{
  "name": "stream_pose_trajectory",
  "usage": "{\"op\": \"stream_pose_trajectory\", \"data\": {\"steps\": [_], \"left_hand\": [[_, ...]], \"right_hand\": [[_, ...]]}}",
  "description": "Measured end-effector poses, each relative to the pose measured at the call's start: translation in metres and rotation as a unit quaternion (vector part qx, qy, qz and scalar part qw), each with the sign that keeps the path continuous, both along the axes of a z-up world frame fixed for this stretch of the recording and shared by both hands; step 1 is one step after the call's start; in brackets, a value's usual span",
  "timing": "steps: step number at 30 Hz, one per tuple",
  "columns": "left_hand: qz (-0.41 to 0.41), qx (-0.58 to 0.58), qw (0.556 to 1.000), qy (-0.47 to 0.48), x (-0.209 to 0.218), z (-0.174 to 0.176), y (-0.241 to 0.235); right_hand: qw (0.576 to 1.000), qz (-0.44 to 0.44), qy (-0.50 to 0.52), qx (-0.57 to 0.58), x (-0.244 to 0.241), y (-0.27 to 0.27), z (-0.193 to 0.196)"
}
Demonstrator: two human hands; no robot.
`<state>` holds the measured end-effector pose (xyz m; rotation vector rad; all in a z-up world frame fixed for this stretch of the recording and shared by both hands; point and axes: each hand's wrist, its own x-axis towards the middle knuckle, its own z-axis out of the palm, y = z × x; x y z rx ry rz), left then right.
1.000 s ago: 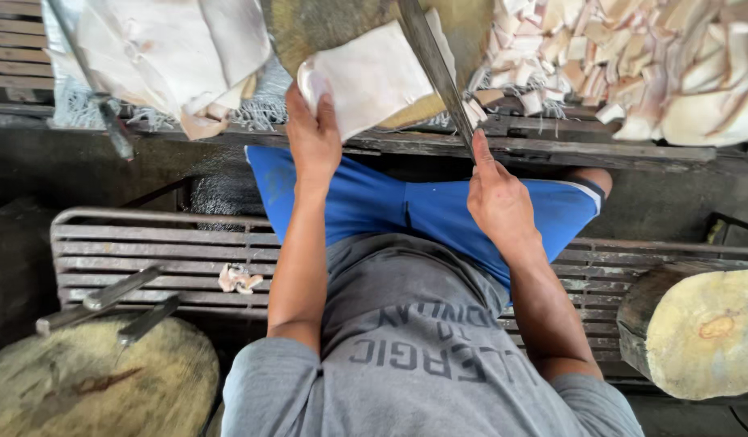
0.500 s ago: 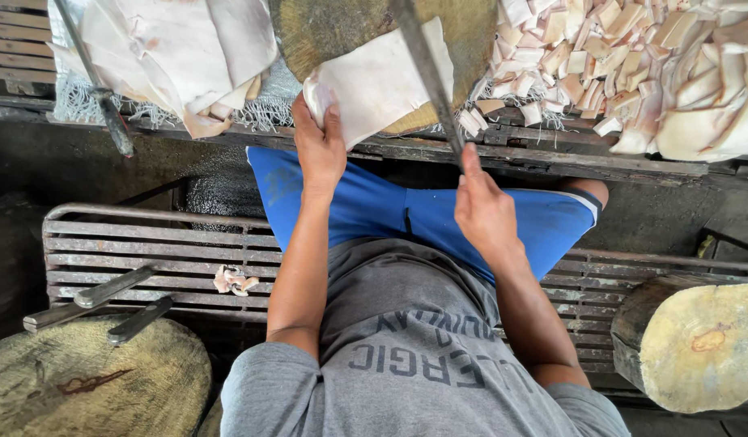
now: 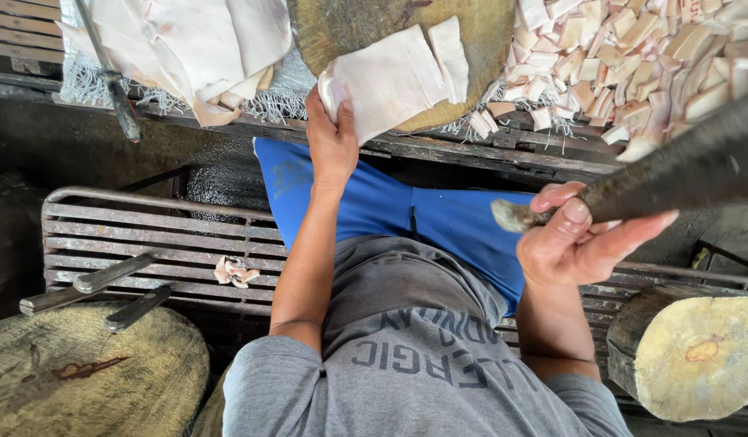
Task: The person uses a large knife to cut white animal skin into strips on a wooden block. They hold the skin by hand and chop it repeatedly, accumulating the strips on a slatted surface.
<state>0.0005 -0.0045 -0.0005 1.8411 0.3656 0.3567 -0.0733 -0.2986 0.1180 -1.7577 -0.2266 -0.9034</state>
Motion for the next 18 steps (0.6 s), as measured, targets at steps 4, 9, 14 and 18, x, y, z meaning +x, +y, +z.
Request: {"op": "stream_pose_trajectory", "data": {"steps": [4, 9, 14, 18], "left_hand": [[0.007, 0.018, 0.999, -0.027, -0.004, 0.002, 0.000], [-0.002, 0.042, 0.997, -0.062, 0.014, 0.006, 0.002], [0.026, -0.039, 0.996, -0.074, -0.001, -0.005, 0.005], [0.007, -0.047, 0.998, -0.042, 0.007, -0.015, 0.007]], "right_hand": [[0.892, 0.053, 0.098, -0.438, 0.016, 0.034, -0.041], [0.826, 0.112, 0.325, -0.447, 0.030, 0.021, -0.042], [0.796, 0.099, 0.373, -0.466, 0.024, 0.011, -0.038], [0.826, 0.086, 0.378, -0.408, 0.025, 0.015, -0.044]]}}
